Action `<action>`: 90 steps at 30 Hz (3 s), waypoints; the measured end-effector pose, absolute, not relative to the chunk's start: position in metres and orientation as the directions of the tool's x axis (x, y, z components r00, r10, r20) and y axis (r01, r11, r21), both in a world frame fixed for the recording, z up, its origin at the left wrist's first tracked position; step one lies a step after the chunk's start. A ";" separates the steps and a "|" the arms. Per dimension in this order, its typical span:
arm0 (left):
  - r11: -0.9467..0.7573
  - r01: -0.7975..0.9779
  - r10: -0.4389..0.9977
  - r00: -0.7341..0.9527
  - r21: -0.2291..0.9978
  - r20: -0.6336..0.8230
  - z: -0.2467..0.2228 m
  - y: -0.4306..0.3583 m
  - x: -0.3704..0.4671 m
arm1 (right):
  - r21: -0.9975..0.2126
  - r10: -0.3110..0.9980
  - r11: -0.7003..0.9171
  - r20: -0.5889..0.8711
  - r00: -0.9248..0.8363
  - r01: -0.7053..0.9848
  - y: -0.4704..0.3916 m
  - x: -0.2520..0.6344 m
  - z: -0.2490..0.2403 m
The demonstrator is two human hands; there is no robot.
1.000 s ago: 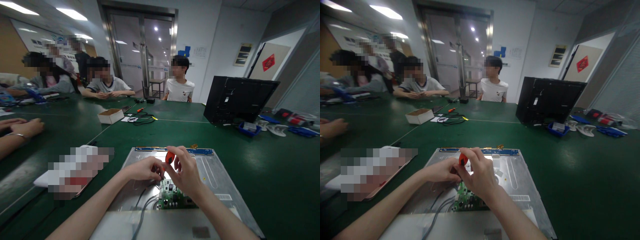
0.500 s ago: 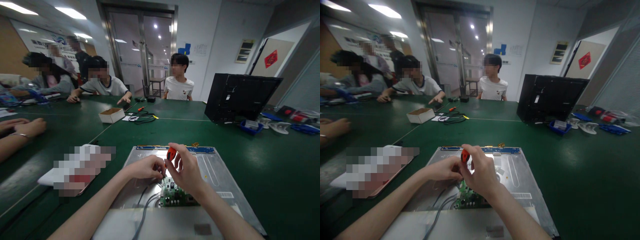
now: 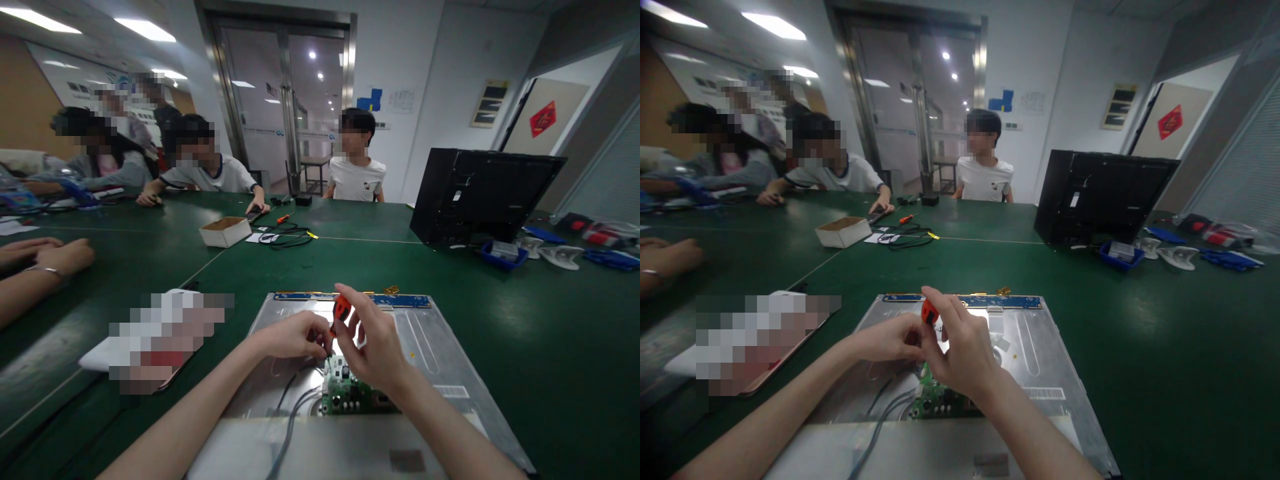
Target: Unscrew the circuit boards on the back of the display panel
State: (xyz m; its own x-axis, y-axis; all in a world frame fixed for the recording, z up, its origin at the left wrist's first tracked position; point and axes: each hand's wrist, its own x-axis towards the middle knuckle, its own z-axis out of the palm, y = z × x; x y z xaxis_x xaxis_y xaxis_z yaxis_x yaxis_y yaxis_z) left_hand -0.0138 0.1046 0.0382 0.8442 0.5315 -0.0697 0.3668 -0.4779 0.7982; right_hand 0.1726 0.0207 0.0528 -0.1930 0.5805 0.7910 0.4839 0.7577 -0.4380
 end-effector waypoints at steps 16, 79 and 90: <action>-0.481 0.361 0.530 0.846 0.799 -0.063 0.035 0.104 -0.016 | -0.394 0.542 0.760 0.823 -0.169 0.517 0.024 0.171 0.050; -0.447 0.374 0.541 0.837 0.813 -0.087 0.038 0.103 -0.014 | -0.407 0.548 0.758 0.822 -0.159 0.511 0.022 0.169 0.049; -0.449 0.387 0.549 0.831 0.805 -0.093 0.041 0.102 -0.013 | -0.411 0.558 0.766 0.807 -0.193 0.494 0.020 0.171 0.053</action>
State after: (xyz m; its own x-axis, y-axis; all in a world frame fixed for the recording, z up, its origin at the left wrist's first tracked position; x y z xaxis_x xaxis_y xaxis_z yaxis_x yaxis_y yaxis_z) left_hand -0.0135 0.1021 0.0414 0.8307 0.5489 -0.0931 0.3871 -0.4494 0.8051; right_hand 0.1708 0.0202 0.0532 -0.1927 0.5576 0.8074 0.4944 0.7659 -0.4110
